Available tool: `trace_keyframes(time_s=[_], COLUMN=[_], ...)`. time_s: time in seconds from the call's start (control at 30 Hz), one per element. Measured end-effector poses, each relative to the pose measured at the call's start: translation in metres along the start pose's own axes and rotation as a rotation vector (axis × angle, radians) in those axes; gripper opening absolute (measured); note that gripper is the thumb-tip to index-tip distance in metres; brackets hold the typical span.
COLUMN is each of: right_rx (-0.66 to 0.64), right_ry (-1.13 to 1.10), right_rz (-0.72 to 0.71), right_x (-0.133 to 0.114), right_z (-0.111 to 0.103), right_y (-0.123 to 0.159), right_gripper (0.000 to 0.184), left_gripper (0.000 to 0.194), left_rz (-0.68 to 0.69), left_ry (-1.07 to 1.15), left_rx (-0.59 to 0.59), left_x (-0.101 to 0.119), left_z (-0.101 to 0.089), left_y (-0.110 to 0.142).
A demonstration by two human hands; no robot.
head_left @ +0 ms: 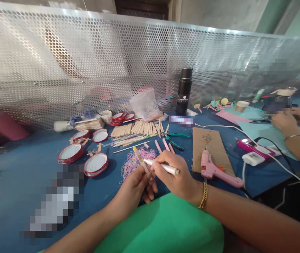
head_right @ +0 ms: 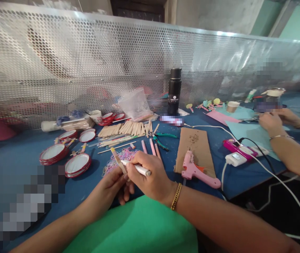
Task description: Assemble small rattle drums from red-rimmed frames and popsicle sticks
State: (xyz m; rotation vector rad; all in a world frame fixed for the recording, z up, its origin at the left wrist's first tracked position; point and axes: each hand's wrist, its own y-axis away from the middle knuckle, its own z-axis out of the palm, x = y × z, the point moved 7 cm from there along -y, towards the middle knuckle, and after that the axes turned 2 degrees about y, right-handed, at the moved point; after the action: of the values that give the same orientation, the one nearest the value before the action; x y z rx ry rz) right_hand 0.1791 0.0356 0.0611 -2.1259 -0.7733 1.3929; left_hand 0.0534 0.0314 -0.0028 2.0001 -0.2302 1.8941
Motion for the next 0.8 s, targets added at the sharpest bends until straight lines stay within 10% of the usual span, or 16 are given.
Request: trace_keyframes(time_s=[0.8], right_rx=[-0.048], right_ry=[0.013], right_rz=[-0.019], right_x=[0.0016], right_z=[0.0051], right_y=[0.0025], right_gripper=[0.017], left_gripper=[0.044], left_rz=[0.007], left_ry=[-0.009], left_rx=[0.009], left_x=[0.0044], left_z=[0.0007], left_y=[-0.0023])
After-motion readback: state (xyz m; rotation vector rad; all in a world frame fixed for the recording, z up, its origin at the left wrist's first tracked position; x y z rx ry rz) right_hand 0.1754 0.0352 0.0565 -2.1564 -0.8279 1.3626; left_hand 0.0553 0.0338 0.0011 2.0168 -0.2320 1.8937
